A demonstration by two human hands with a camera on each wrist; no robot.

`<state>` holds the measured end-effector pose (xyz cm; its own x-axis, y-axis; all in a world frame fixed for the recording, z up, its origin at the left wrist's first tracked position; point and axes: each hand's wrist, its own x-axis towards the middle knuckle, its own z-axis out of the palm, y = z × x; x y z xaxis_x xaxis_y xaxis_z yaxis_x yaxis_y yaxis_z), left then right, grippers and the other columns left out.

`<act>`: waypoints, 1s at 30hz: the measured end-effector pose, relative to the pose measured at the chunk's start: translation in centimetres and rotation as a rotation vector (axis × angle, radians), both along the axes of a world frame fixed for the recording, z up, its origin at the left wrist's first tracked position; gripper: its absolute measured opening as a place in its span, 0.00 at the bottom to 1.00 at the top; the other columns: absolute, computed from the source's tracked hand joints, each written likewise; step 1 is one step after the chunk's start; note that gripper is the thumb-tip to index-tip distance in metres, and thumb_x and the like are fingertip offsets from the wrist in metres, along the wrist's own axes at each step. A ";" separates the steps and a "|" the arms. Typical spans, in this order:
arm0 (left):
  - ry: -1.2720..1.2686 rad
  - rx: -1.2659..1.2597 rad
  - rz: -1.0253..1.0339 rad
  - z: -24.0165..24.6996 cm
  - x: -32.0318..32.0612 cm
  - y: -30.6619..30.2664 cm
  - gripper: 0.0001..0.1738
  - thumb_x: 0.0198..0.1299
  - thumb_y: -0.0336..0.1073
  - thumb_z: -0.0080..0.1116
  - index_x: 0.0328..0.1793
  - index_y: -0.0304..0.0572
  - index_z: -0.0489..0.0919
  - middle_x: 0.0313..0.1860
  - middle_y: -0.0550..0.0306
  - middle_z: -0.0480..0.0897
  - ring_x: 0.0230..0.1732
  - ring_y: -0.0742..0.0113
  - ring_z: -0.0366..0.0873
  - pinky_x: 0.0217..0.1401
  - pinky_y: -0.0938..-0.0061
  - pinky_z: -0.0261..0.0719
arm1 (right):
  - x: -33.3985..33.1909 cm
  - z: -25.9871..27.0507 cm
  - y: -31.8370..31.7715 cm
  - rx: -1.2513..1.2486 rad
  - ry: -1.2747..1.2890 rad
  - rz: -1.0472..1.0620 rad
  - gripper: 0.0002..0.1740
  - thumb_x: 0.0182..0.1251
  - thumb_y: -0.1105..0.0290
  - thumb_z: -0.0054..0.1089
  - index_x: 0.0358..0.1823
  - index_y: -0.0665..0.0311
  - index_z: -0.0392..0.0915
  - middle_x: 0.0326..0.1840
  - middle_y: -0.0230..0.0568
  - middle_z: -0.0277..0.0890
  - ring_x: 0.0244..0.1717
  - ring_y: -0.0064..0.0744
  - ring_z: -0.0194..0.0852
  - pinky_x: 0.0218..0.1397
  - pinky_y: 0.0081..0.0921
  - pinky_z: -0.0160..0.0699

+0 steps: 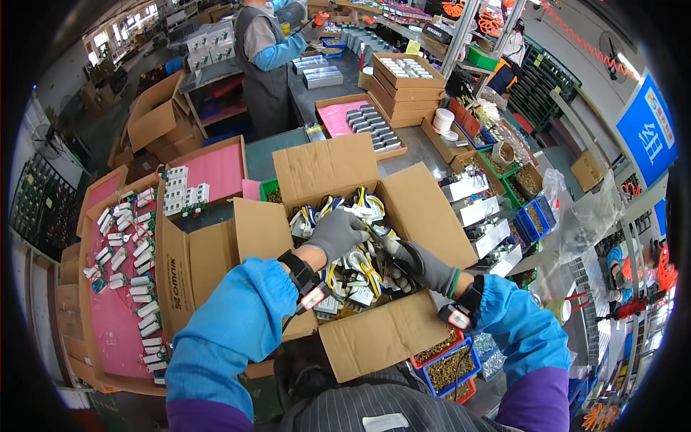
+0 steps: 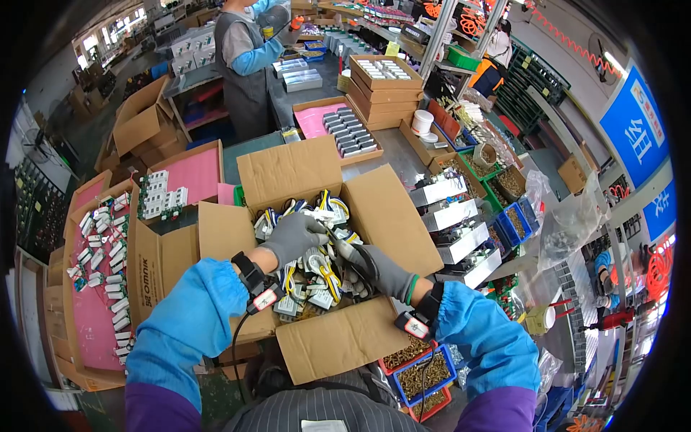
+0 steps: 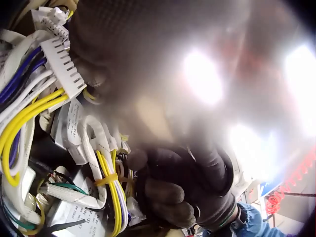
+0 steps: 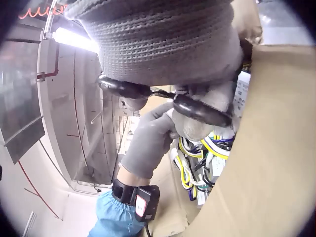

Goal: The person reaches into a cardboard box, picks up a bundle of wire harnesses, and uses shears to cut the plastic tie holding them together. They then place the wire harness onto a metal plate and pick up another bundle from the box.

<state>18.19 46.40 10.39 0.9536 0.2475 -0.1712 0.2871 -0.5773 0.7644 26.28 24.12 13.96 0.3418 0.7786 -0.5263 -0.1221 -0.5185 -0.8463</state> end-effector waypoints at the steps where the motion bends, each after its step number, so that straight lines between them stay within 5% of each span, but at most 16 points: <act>1: -0.001 0.003 0.001 0.0 -0.1 -0.1 0.20 0.56 0.46 0.72 0.48 0.39 0.90 0.41 0.45 0.89 0.42 0.54 0.88 0.51 0.64 0.82 | -0.1 -0.2 -0.3 0.032 0.033 0.003 0.38 0.73 0.27 0.45 0.46 0.60 0.77 0.22 0.29 0.72 0.17 0.22 0.73 0.21 0.20 0.73; 4: -0.010 0.136 -0.036 -0.1 -0.3 -0.3 0.20 0.56 0.45 0.72 0.48 0.38 0.89 0.40 0.45 0.89 0.42 0.55 0.87 0.50 0.65 0.82 | 0.1 -0.3 -0.6 0.061 0.071 0.019 0.37 0.74 0.29 0.44 0.47 0.60 0.77 0.23 0.29 0.73 0.18 0.23 0.74 0.22 0.21 0.76; 10: -0.056 -0.057 0.021 -0.3 -0.2 -0.3 0.17 0.56 0.42 0.72 0.46 0.38 0.90 0.38 0.45 0.89 0.39 0.56 0.87 0.48 0.64 0.81 | 0.3 -0.2 0.6 0.154 -0.127 0.046 0.35 0.76 0.33 0.47 0.53 0.62 0.77 0.26 0.28 0.73 0.22 0.19 0.73 0.25 0.21 0.75; 16: -0.106 -0.215 0.195 -1.4 0.1 -0.4 0.14 0.58 0.37 0.70 0.44 0.32 0.88 0.33 0.51 0.87 0.36 0.67 0.82 0.45 0.68 0.79 | 0.1 -0.5 2.1 0.284 -0.267 0.050 0.39 0.73 0.30 0.49 0.55 0.64 0.77 0.26 0.28 0.71 0.24 0.19 0.71 0.28 0.21 0.73; 22: -0.151 -0.289 -0.016 -1.1 -0.8 -2.1 0.13 0.63 0.36 0.66 0.47 0.33 0.87 0.35 0.56 0.87 0.38 0.70 0.81 0.44 0.69 0.78 | 1.8 0.5 1.9 0.284 0.034 -0.298 0.35 0.77 0.32 0.43 0.45 0.61 0.75 0.22 0.27 0.67 0.18 0.21 0.64 0.22 0.22 0.66; 23: -0.151 -0.397 0.002 -0.7 -0.9 -1.9 0.14 0.64 0.36 0.65 0.49 0.32 0.86 0.38 0.56 0.87 0.40 0.71 0.81 0.45 0.69 0.78 | 2.6 1.3 1.7 0.340 0.048 -0.288 0.32 0.77 0.32 0.43 0.36 0.56 0.71 0.19 0.24 0.65 0.16 0.16 0.62 0.16 0.18 0.59; 28: -0.012 -0.564 0.040 2.4 -1.8 0.9 0.11 0.74 0.35 0.56 0.54 0.37 0.80 0.44 0.60 0.82 0.42 0.73 0.82 0.46 0.76 0.83 | -0.2 6.0 -3.6 0.181 -0.087 0.182 0.38 0.78 0.32 0.41 0.51 0.65 0.75 0.26 0.33 0.78 0.24 0.26 0.81 0.28 0.22 0.81; 30: 0.114 -0.528 -0.052 3.3 -2.9 0.9 0.11 0.73 0.34 0.55 0.55 0.37 0.80 0.44 0.59 0.82 0.41 0.72 0.83 0.44 0.75 0.85 | -1.0 4.0 -5.0 -0.122 0.243 0.161 0.36 0.76 0.34 0.46 0.56 0.64 0.74 0.32 0.34 0.77 0.28 0.25 0.79 0.30 0.24 0.80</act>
